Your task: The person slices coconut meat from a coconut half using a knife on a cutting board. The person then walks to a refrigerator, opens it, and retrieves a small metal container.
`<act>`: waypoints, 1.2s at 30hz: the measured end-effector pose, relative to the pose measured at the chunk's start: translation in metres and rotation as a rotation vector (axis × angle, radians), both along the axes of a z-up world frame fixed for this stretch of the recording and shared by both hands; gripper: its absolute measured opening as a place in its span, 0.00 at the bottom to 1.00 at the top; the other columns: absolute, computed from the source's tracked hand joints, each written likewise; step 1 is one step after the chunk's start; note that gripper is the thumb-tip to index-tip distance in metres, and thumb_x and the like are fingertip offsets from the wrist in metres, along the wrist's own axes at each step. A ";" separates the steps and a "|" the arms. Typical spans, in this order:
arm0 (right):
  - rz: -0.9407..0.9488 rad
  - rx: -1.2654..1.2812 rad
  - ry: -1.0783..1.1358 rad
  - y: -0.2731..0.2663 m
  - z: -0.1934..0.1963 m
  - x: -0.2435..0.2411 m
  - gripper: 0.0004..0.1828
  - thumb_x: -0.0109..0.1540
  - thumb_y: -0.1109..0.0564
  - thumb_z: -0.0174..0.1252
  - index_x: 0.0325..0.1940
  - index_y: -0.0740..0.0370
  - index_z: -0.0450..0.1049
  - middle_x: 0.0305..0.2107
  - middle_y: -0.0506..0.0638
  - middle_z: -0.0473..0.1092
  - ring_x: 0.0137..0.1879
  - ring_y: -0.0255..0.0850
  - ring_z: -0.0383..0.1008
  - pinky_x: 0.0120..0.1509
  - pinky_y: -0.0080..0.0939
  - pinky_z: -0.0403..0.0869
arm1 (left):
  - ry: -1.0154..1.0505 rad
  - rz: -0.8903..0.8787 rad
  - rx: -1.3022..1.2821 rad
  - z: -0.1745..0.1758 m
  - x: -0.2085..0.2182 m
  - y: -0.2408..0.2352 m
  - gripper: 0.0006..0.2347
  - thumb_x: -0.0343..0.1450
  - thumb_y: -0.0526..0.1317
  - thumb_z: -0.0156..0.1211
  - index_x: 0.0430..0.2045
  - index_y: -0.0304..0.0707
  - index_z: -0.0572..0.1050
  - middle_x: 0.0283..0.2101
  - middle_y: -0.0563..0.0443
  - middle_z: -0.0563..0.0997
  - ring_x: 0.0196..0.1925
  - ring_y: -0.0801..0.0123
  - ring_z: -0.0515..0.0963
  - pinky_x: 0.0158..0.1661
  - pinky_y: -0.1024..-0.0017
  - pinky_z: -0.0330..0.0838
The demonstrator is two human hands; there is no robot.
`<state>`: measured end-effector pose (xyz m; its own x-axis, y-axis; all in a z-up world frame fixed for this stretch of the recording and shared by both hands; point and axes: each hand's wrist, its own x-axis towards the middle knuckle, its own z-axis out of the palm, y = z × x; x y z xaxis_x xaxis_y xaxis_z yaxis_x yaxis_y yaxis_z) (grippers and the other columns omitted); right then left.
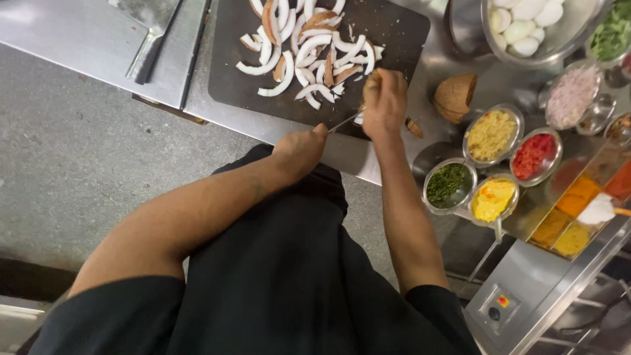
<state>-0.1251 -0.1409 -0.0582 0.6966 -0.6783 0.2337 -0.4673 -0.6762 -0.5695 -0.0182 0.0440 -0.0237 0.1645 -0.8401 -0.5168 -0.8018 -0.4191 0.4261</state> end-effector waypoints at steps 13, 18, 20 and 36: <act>-0.149 0.540 -0.190 -0.033 -0.021 -0.027 0.20 0.68 0.49 0.51 0.54 0.65 0.78 0.49 0.54 0.76 0.57 0.47 0.75 0.63 0.45 0.72 | -0.006 0.115 0.047 0.009 0.032 0.032 0.08 0.73 0.36 0.53 0.44 0.35 0.71 0.38 0.36 0.84 0.41 0.46 0.85 0.41 0.54 0.79; -0.228 1.046 -0.668 -0.064 -0.069 -0.082 0.23 0.67 0.54 0.48 0.60 0.72 0.74 0.53 0.57 0.75 0.59 0.45 0.75 0.68 0.42 0.71 | 0.119 0.191 0.063 0.036 0.032 0.031 0.09 0.76 0.40 0.48 0.45 0.34 0.68 0.37 0.32 0.84 0.41 0.40 0.84 0.43 0.48 0.76; -0.146 1.090 -0.657 -0.063 -0.075 -0.082 0.24 0.67 0.54 0.46 0.61 0.71 0.73 0.55 0.57 0.75 0.61 0.45 0.74 0.69 0.41 0.70 | 0.134 0.165 0.082 0.045 0.031 0.023 0.11 0.76 0.43 0.47 0.46 0.34 0.67 0.37 0.32 0.84 0.42 0.41 0.84 0.44 0.49 0.76; -0.072 0.908 -0.404 -0.052 -0.037 -0.053 0.26 0.65 0.54 0.42 0.60 0.70 0.75 0.55 0.60 0.74 0.61 0.46 0.74 0.70 0.40 0.69 | 0.083 -0.050 -0.061 0.021 0.007 -0.016 0.07 0.72 0.33 0.50 0.42 0.34 0.69 0.36 0.34 0.84 0.39 0.48 0.86 0.39 0.59 0.80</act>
<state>-0.1784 -0.1924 -0.0951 0.6297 -0.7547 -0.1839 -0.1472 0.1166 -0.9822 -0.0115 0.0276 -0.0022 0.0801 -0.8765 -0.4746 -0.7822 -0.3505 0.5152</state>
